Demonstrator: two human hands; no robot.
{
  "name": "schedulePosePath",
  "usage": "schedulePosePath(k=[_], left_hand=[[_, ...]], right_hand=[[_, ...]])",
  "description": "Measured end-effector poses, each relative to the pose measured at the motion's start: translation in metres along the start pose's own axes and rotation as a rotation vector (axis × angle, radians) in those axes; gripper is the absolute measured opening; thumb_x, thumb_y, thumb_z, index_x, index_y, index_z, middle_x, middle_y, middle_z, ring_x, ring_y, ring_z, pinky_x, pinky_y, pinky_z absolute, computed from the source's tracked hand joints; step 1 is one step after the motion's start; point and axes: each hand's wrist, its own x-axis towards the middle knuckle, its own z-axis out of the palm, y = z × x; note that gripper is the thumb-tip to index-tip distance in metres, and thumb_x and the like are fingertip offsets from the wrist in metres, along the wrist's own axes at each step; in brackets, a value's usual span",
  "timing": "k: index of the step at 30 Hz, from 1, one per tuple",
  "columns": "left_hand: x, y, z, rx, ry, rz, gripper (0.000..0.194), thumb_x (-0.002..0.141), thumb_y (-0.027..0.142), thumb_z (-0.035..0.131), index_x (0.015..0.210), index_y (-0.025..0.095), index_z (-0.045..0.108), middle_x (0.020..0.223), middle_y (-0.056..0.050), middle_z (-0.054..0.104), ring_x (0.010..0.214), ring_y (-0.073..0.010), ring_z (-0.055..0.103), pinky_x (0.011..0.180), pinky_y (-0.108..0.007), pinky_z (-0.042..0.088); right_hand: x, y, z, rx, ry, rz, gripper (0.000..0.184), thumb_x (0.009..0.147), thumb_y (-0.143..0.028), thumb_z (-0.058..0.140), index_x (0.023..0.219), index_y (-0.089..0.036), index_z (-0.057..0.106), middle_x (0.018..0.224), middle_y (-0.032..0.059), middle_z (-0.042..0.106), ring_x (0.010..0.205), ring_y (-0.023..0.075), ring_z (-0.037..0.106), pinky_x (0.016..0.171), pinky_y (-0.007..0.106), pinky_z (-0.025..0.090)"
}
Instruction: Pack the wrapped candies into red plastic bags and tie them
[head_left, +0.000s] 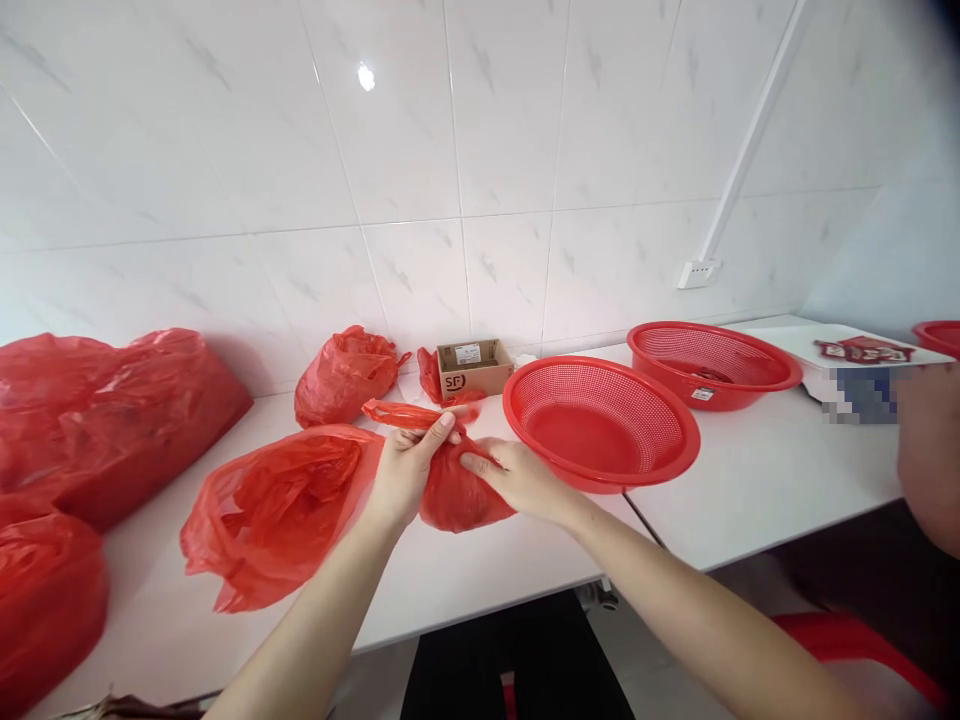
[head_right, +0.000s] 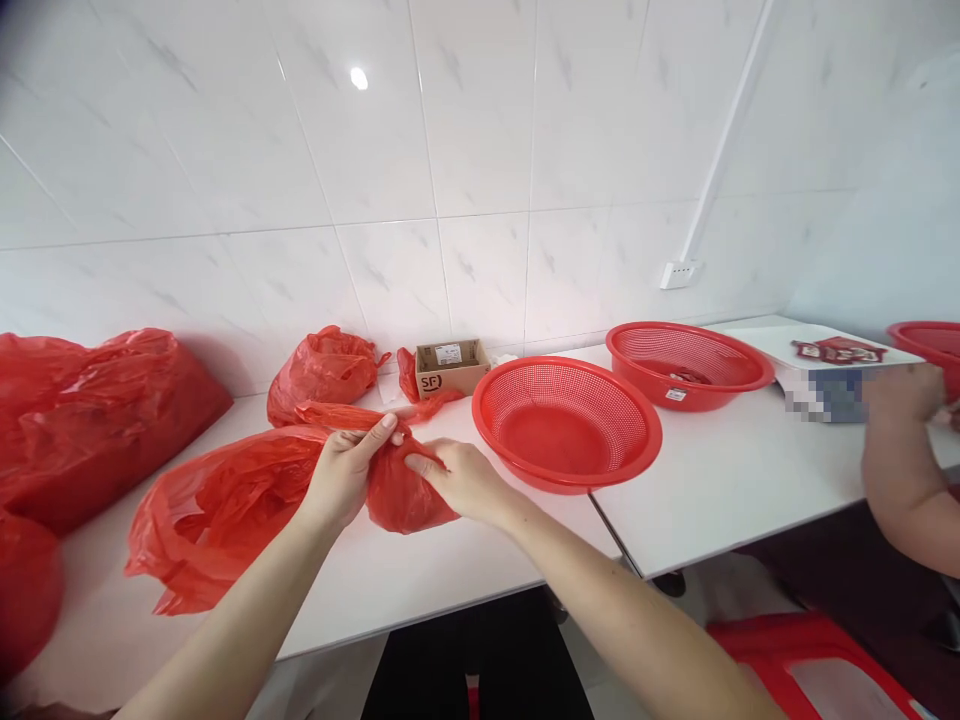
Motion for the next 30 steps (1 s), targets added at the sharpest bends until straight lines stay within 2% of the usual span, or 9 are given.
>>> schedulePosePath(k=[2,4,9,13,15,19,21,27,30], left_hand=[[-0.001,0.0,-0.004,0.077,0.09,0.071,0.03,0.079,0.045,0.069,0.079,0.015,0.073,0.067,-0.001,0.06,0.064,-0.0131,0.052,0.064,-0.026,0.042],[-0.002,-0.002,-0.008,0.148,0.18,0.147,0.029,0.082,0.044,0.065,0.088,0.017,0.074,0.067,0.001,0.057,0.067,-0.013,0.053,0.065,-0.025,0.041],[-0.006,-0.014,-0.01,0.28,0.205,0.244,0.029,0.088,0.041,0.059,0.095,0.017,0.075,0.072,-0.001,0.061,0.074,-0.015,0.057,0.075,-0.026,0.044],[-0.009,-0.029,-0.004,0.365,0.076,0.277,0.035,0.094,0.04,0.047,0.106,0.019,0.072,0.083,-0.004,0.068,0.081,-0.0171,0.062,0.081,-0.03,0.047],[-0.01,-0.035,-0.002,0.414,0.022,0.313,0.037,0.096,0.039,0.042,0.111,0.021,0.07,0.091,-0.005,0.069,0.087,-0.0175,0.062,0.085,-0.032,0.046],[-0.01,-0.043,-0.001,0.509,0.025,0.379,0.038,0.098,0.037,0.037,0.112,0.022,0.069,0.1,-0.006,0.067,0.085,-0.0162,0.06,0.083,-0.032,0.046],[-0.009,-0.045,-0.003,0.542,0.047,0.387,0.038,0.098,0.036,0.036,0.11,0.022,0.069,0.101,-0.006,0.067,0.082,-0.0157,0.059,0.08,-0.032,0.046],[-0.014,-0.047,-0.008,0.556,0.053,0.348,0.037,0.097,0.036,0.039,0.106,0.02,0.071,0.096,-0.005,0.066,0.082,-0.0163,0.058,0.084,-0.032,0.044],[-0.017,-0.049,-0.009,0.518,0.072,0.271,0.038,0.097,0.038,0.039,0.109,0.019,0.07,0.078,-0.002,0.063,0.07,-0.0152,0.056,0.072,-0.028,0.044]], right_hand=[[-0.002,0.008,0.006,-0.144,0.059,0.011,0.042,0.098,-0.042,0.039,0.067,-0.018,0.055,0.07,0.0046,0.06,0.073,0.0189,0.057,0.07,0.032,0.042],[-0.003,0.015,0.006,-0.206,0.12,0.019,0.043,0.098,-0.04,0.038,0.061,-0.019,0.045,0.063,0.0023,0.052,0.065,0.0163,0.051,0.063,0.029,0.037],[-0.007,0.025,-0.003,-0.04,-0.036,0.11,0.048,0.096,-0.051,0.037,0.062,-0.019,0.046,0.06,-0.001,0.049,0.055,0.0122,0.047,0.052,0.026,0.033],[-0.014,0.026,0.003,0.136,0.053,0.06,0.029,0.091,-0.046,0.053,0.105,-0.021,0.061,0.1,0.0047,0.067,0.091,0.0177,0.062,0.076,0.029,0.046],[-0.016,0.024,0.011,0.187,0.125,0.039,0.041,0.085,-0.042,0.063,0.12,-0.024,0.054,0.109,0.0047,0.067,0.098,0.0179,0.062,0.084,0.031,0.046],[-0.014,0.019,0.025,0.178,0.148,0.042,0.014,0.087,-0.034,0.061,0.089,-0.021,0.066,0.086,0.0007,0.071,0.08,0.0153,0.064,0.076,0.028,0.047],[-0.014,0.018,0.027,0.162,0.141,0.049,0.019,0.089,-0.032,0.058,0.077,-0.02,0.067,0.08,0.0001,0.071,0.074,0.0144,0.063,0.071,0.026,0.046],[-0.017,0.019,0.017,0.17,0.125,0.06,0.022,0.089,-0.034,0.057,0.075,-0.02,0.067,0.075,-0.0006,0.069,0.069,0.0138,0.06,0.063,0.025,0.043],[-0.018,0.024,0.013,0.17,0.126,0.063,0.023,0.089,-0.035,0.056,0.074,-0.02,0.067,0.073,-0.0007,0.067,0.068,0.0138,0.059,0.064,0.025,0.042]])
